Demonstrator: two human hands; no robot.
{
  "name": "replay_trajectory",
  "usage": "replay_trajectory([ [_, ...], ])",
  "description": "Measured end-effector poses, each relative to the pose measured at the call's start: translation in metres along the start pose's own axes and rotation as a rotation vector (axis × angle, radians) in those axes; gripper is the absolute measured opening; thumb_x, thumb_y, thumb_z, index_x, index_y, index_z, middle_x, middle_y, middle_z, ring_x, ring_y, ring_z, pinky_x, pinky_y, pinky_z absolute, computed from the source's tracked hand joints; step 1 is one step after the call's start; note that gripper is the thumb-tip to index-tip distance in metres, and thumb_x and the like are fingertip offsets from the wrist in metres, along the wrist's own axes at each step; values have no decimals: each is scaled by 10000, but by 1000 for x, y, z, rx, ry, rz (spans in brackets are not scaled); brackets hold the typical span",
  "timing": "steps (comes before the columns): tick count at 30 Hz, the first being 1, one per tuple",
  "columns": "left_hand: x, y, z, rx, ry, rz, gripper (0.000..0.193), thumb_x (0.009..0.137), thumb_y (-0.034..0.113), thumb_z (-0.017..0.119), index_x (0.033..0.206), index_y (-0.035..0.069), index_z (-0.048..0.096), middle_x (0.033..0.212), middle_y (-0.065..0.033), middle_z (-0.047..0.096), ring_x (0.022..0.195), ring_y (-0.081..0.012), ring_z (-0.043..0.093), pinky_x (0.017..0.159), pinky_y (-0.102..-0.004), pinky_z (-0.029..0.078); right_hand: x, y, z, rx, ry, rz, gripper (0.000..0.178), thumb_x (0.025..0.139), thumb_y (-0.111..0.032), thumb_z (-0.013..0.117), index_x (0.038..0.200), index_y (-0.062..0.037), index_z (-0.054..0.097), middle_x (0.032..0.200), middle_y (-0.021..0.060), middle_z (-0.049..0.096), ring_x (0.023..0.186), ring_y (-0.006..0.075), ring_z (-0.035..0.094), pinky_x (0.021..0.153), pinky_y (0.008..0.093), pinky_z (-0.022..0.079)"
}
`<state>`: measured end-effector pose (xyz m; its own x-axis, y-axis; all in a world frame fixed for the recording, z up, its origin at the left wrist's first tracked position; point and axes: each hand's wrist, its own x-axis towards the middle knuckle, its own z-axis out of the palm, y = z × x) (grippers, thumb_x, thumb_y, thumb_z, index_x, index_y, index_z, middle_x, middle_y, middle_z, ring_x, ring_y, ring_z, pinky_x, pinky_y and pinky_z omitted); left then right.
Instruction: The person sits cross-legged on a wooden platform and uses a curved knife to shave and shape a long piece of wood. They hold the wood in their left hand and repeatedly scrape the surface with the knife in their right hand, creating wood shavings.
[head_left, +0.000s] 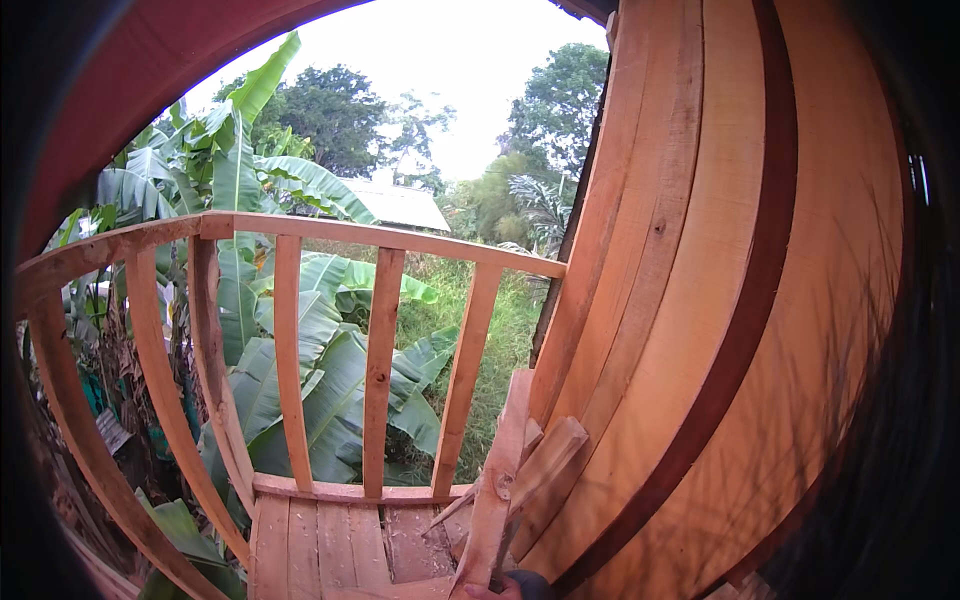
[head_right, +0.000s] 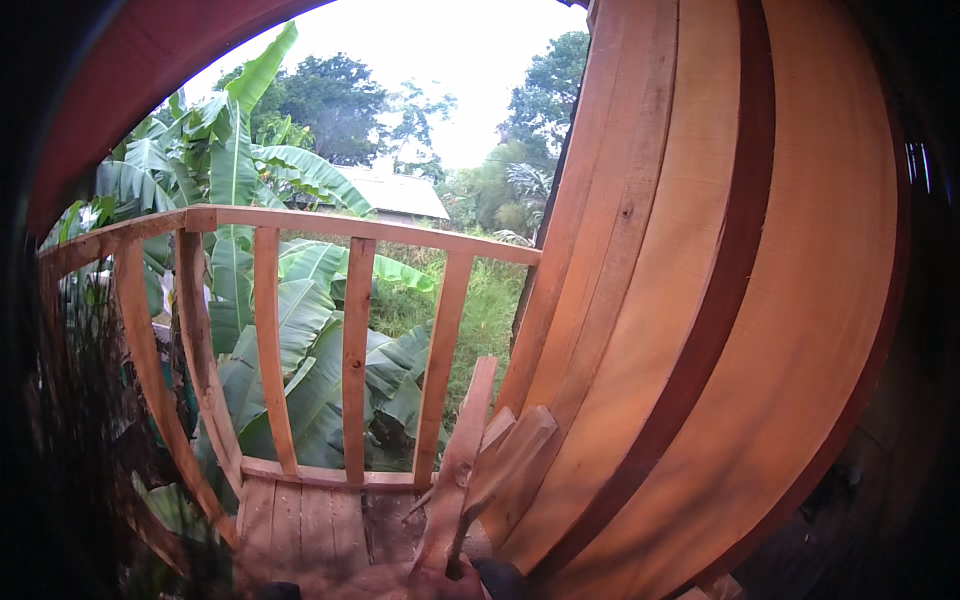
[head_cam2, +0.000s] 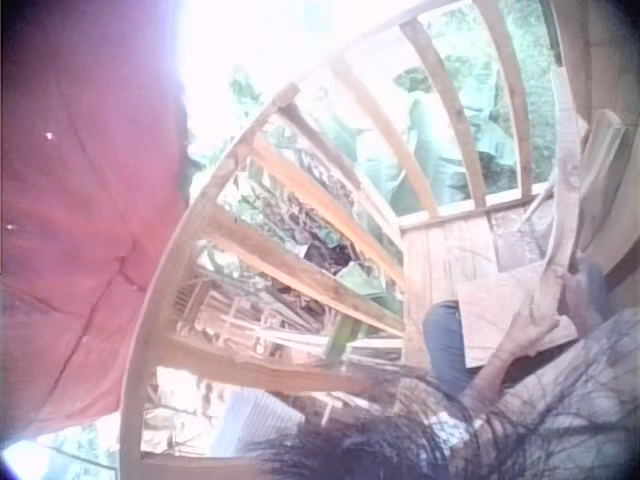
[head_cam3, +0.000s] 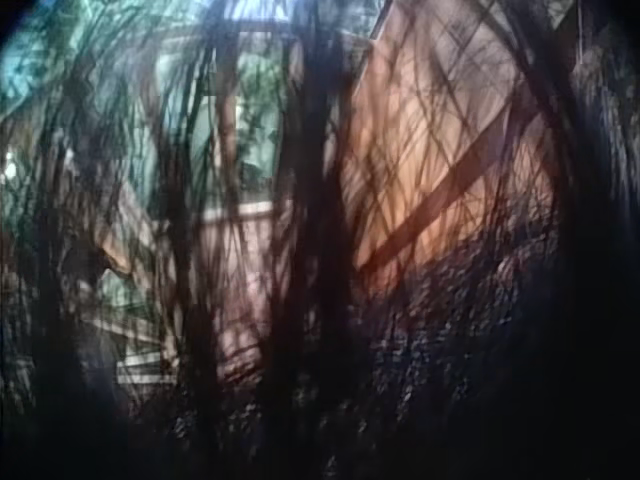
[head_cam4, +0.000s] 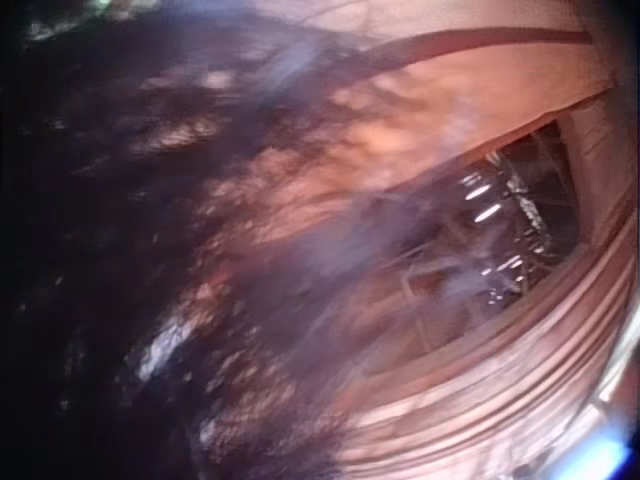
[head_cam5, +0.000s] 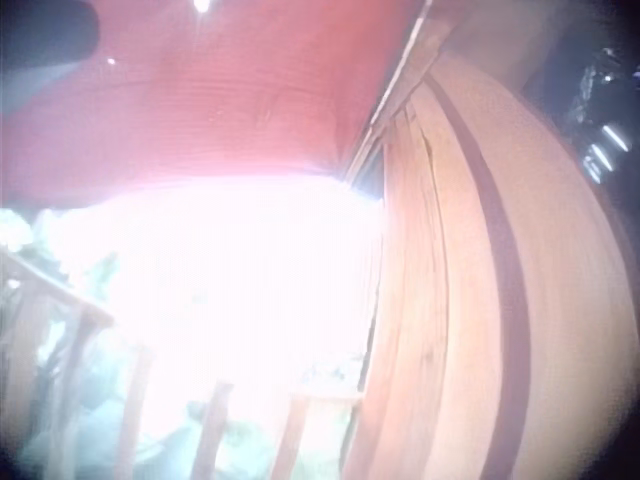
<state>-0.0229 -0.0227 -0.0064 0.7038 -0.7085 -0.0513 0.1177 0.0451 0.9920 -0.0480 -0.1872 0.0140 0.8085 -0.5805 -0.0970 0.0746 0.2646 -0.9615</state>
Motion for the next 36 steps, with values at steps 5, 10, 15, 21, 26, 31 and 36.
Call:
replay_trajectory([
  [5, 10, 32, 0, -64, 92, 74, 494, 675, 206, 805, 1029, -22, 547, 888, -117, 646, 788, -198, 646, 706, -313, 523, -6, 5, -1, -30, -67, 33, 231, 845, -104, 685, 1023, -17, 566, 617, -16, 532, 445, 44, 458, 379, 212, 357],
  [10, 9, 9, 6, 73, 219, 68, 499, 657, 174, 817, 1040, -33, 575, 988, -149, 658, 901, -187, 654, 777, -325, 523, -10, -13, 3, -110, -229, 129, 304, 825, -124, 715, 1069, 2, 584, 669, -32, 554, 507, 19, 473, 426, 202, 378],
  [15, 3, 10, 17, 78, 201, -133, 430, 650, 145, 807, 970, -20, 571, 833, -85, 643, 736, -148, 635, 659, -289, 513, -8, -4, -15, -200, -205, -111, 240, 826, -135, 717, 1014, -24, 616, 671, -67, 501, 568, 2, 427, 502, 169, 344],
  [21, 2, 0, 19, 25, 182, -184, 391, 635, 98, 793, 911, 9, 531, 734, -31, 570, 629, -122, 566, 585, -260, 474, -1, -5, -81, -423, 269, -530, 79, 852, -37, 615, 921, 2, 621, 953, 77, 591, 714, 103, 545, 652, 238, 439],
  [26, 17, -6, 16, -118, -38, -141, 366, 639, 113, 793, 864, 15, 523, 694, -37, 546, 594, -113, 532, 540, -250, 431, -10, -33, -121, -1007, 370, -393, 153, 830, -81, 619, 968, -15, 614, 1260, 210, 521, 765, 309, 652, 658, 356, 517],
  [31, 30, 1, 25, -252, -63, 28, 358, 654, 125, 797, 810, 16, 493, 628, -38, 498, 545, -125, 470, 489, -261, 364, -24, -37, -134, -1475, 315, 22, 247, 854, -211, 604, 1040, -49, 581, 1369, 237, 421, 748, 385, 660, 681, 443, 546],
  [36, 29, 2, 14, -261, -13, 62, 385, 685, 138, 792, 797, 40, 437, 592, -25, 446, 536, -133, 439, 486, -269, 336, -34, -54, -138, -1726, 258, 80, 178, 816, -187, 603, 928, -53, 565, 1332, 256, 452, 667, 325, 665, 602, 398, 541],
])
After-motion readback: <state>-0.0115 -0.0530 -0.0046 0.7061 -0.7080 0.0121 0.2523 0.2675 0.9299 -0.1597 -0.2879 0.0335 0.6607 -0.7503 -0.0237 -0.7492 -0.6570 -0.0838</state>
